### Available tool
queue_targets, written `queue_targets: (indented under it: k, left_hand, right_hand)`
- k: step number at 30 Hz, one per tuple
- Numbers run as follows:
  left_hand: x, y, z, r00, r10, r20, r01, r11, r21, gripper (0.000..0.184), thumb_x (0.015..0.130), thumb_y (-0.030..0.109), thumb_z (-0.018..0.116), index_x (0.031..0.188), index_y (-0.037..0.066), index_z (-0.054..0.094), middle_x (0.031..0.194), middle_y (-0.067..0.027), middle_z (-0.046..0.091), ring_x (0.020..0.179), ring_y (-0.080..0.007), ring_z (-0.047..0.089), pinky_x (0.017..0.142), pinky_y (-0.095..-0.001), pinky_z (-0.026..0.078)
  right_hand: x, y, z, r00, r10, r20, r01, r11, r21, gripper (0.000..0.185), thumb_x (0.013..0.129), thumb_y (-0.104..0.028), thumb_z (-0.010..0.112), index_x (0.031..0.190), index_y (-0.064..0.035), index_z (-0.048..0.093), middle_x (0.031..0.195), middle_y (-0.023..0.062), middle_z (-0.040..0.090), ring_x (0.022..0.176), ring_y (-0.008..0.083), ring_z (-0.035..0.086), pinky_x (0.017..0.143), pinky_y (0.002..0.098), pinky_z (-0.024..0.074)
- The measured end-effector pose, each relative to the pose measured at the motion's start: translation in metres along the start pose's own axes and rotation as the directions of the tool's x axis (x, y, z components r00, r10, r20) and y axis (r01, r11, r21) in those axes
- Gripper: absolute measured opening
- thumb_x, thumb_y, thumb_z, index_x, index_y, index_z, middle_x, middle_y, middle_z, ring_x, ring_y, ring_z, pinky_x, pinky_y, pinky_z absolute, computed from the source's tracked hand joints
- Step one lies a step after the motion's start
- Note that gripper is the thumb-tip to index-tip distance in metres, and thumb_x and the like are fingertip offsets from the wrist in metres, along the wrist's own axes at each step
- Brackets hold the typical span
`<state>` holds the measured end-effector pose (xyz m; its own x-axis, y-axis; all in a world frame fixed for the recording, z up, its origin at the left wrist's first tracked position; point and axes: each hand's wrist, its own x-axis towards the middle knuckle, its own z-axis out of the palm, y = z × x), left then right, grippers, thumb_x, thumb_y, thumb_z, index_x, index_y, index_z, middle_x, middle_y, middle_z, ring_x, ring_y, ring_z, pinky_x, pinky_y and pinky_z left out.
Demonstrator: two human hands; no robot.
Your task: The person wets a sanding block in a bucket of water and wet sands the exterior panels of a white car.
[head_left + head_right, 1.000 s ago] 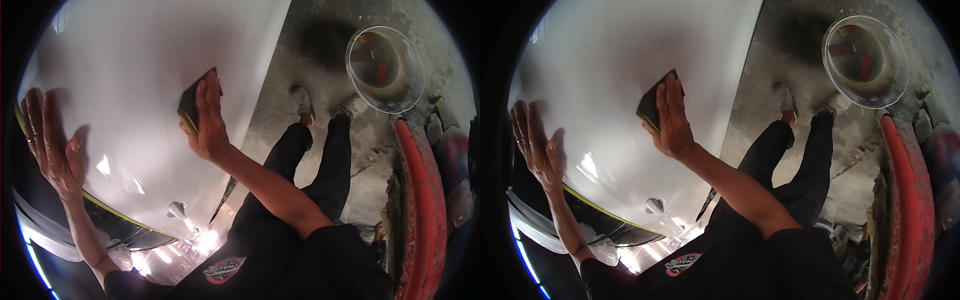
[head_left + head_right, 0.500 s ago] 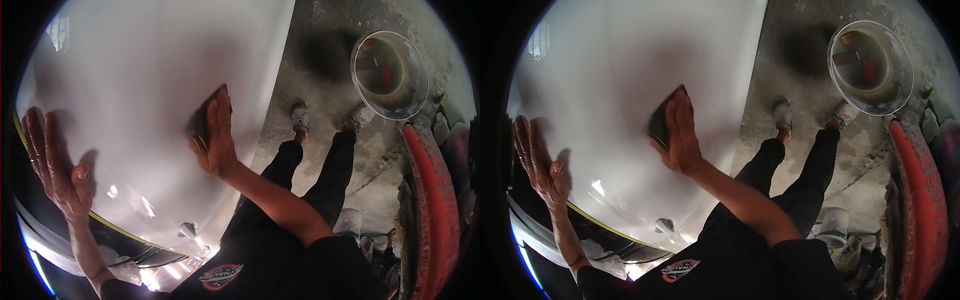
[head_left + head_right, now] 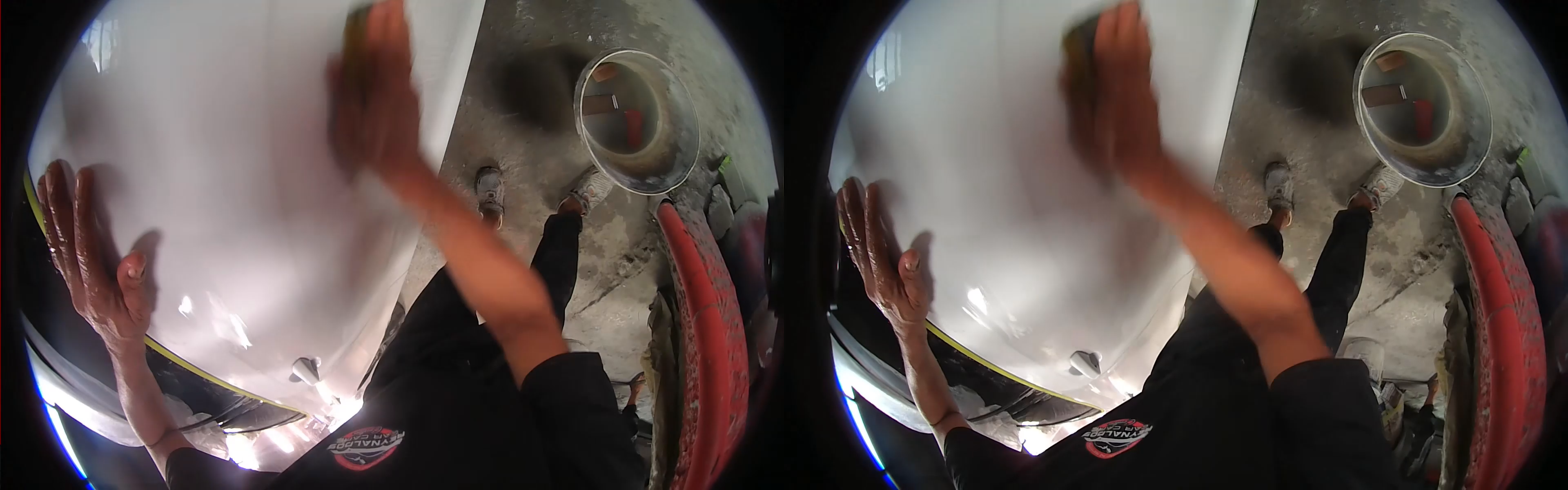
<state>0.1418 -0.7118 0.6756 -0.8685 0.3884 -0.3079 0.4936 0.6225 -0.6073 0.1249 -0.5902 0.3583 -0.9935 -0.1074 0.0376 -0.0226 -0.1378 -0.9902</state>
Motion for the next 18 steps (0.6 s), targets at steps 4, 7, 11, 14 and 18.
queue_targets:
  k: [4, 7, 11, 14, 18]
  left_hand:
    - [-0.001, 0.001, -0.001, 1.000, -0.020, 0.010, 0.020, 1.000, 0.003, 0.074, 0.102, 0.064, 0.031, 0.144, 0.008, 0.054, 0.152, -0.0183, 0.046, 0.144, -0.0418, 0.037, 0.116, -0.0583, 0.032]
    - [-0.004, 0.001, 0.000, 1.000, -0.025, 0.009, 0.025, 1.000, 0.002, 0.075, 0.101, 0.065, 0.031, 0.144, 0.007, 0.054, 0.152, -0.0189, 0.046, 0.144, -0.0422, 0.037, 0.116, -0.0585, 0.032]
    - [-0.003, 0.000, 0.003, 1.000, -0.025, -0.010, 0.024, 0.999, -0.041, 0.076, 0.101, 0.065, 0.031, 0.144, 0.005, 0.053, 0.152, -0.0194, 0.046, 0.144, -0.0423, 0.038, 0.116, -0.0588, 0.032]
    - [-0.001, 0.003, 0.001, 1.000, -0.020, 0.005, 0.020, 1.000, -0.016, 0.076, 0.102, 0.064, 0.031, 0.143, 0.005, 0.053, 0.152, -0.0206, 0.045, 0.144, -0.0430, 0.037, 0.117, -0.0587, 0.031]
    - [-0.001, 0.003, 0.001, 0.999, -0.040, 0.000, 0.040, 0.999, -0.020, 0.076, 0.102, 0.064, 0.029, 0.143, 0.005, 0.053, 0.152, -0.0220, 0.045, 0.144, -0.0443, 0.036, 0.117, -0.0594, 0.030]
  right_hand:
    - [-0.169, -0.021, 0.029, 0.997, 0.056, 0.046, -0.063, 0.984, 0.169, 0.082, 0.094, -0.019, 0.061, 0.154, 0.0112, 0.015, 0.159, 0.0374, 0.012, 0.148, 0.0552, 0.013, 0.121, 0.0604, 0.0174]
    - [-0.152, -0.016, 0.028, 0.997, 0.073, 0.010, -0.074, 0.986, 0.152, 0.080, 0.095, -0.018, 0.059, 0.154, 0.0123, 0.013, 0.159, 0.0384, 0.010, 0.148, 0.0558, 0.011, 0.121, 0.0607, 0.0136]
    - [0.014, 0.022, 0.007, 0.994, 0.062, -0.088, -0.055, 0.996, 0.077, 0.073, 0.098, -0.019, 0.054, 0.152, 0.0126, 0.015, 0.157, 0.0397, 0.014, 0.146, 0.0568, 0.016, 0.122, 0.0555, 0.0173]
    - [0.046, 0.024, -0.014, 0.969, 0.201, 0.145, -0.224, 0.960, 0.167, 0.071, 0.099, -0.019, 0.054, 0.150, 0.0136, 0.018, 0.156, 0.0396, 0.016, 0.145, 0.0569, 0.017, 0.121, 0.0535, 0.0202]
    - [-0.097, 0.007, 0.019, 0.999, 0.050, 0.001, -0.050, 0.995, 0.090, 0.080, 0.095, -0.012, 0.056, 0.154, 0.0130, 0.008, 0.160, 0.0373, 0.008, 0.149, 0.0538, 0.008, 0.123, 0.0570, 0.0107]
